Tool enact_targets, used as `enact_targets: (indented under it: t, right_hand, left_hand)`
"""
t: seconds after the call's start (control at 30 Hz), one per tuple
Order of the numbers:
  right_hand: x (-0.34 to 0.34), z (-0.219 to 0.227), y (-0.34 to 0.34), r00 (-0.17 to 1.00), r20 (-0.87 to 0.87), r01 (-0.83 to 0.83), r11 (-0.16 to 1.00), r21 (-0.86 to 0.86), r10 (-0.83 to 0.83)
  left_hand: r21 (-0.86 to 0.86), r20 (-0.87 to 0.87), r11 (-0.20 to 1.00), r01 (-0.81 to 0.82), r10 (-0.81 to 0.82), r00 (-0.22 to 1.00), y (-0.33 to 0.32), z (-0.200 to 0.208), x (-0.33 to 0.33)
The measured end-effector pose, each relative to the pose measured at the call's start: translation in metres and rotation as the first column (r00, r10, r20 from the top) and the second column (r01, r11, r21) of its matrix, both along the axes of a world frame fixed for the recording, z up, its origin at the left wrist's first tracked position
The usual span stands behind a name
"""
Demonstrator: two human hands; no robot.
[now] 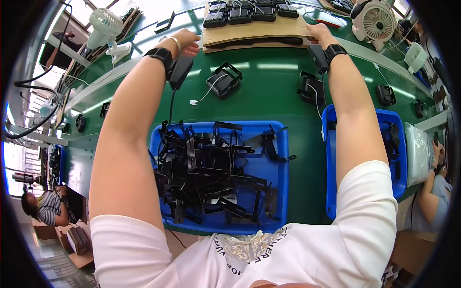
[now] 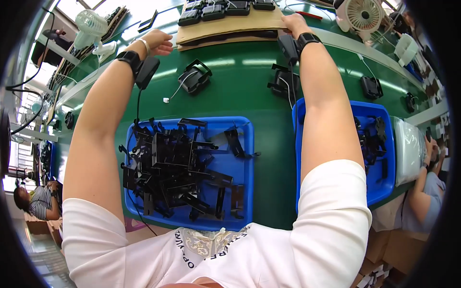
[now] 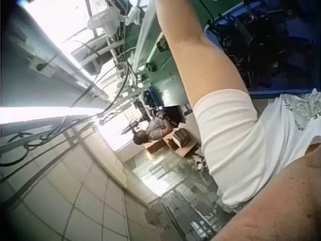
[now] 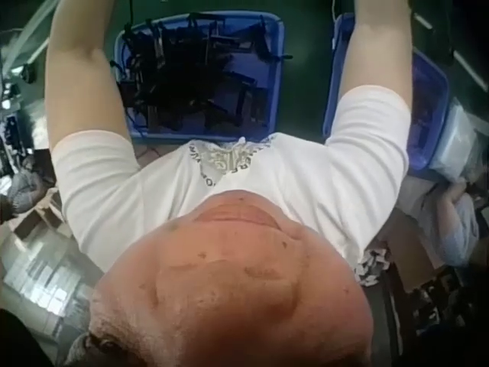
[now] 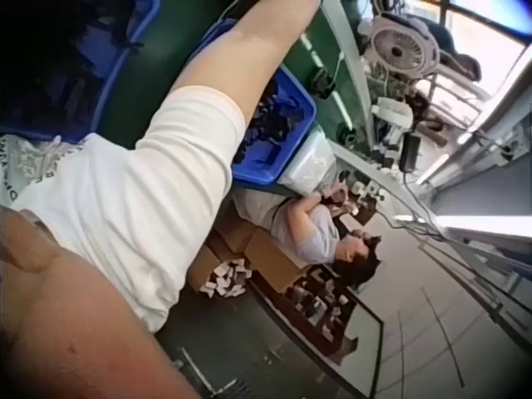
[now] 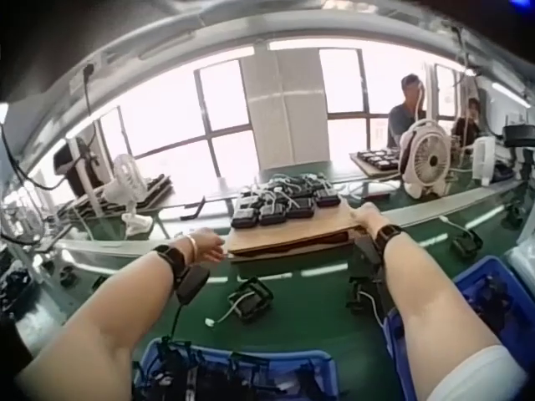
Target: Assemble small plastic electronic components by snapping parts together and managing wires.
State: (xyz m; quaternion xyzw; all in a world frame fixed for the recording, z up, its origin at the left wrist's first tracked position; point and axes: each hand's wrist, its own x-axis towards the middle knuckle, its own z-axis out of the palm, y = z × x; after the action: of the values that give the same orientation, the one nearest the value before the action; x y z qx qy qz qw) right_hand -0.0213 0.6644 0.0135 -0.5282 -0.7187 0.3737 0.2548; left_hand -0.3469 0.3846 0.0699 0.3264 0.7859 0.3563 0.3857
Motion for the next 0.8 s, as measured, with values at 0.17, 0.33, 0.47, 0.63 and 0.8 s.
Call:
enact_targets:
  t: [0.17,0.33,0.47,0.63,0.8]
  right_hand:
    - [-0.004,-0.005,0.026,0.978,0.207,-0.069,0.983,0.17,0.033]
    - [-0.021,-0.024,0.044,0.979,0.203,-0.028,0.99,0.142,-0.001]
    - [-0.011,-0.049,0.071,0.936,0.353,-0.165,0.894,0.417,0.008]
    - [0.015,-0.056,0.068,0.843,0.514,-0.417,0.412,0.81,-0.157]
    - [-0.003,-0.031,-0.024,0.866,0.487,-0.369,0.507,0.779,-0.117]
  left_hand:
    - [-0.059,-0.062,0.998,0.009,-0.012,0.998,0.031,-0.01,0.009]
    - [-0.024,-0.05,1.0,-0.007,0.006,0.999,0.031,-0.019,-0.008]
    - [0.079,0.049,0.996,-0.031,0.028,0.998,0.026,-0.027,-0.012]
    - [0.176,0.135,0.984,-0.009,-0.015,0.991,0.014,-0.032,0.004]
    - [0.191,0.176,0.982,-0.006,-0.028,0.984,-0.021,-0.024,-0.009]
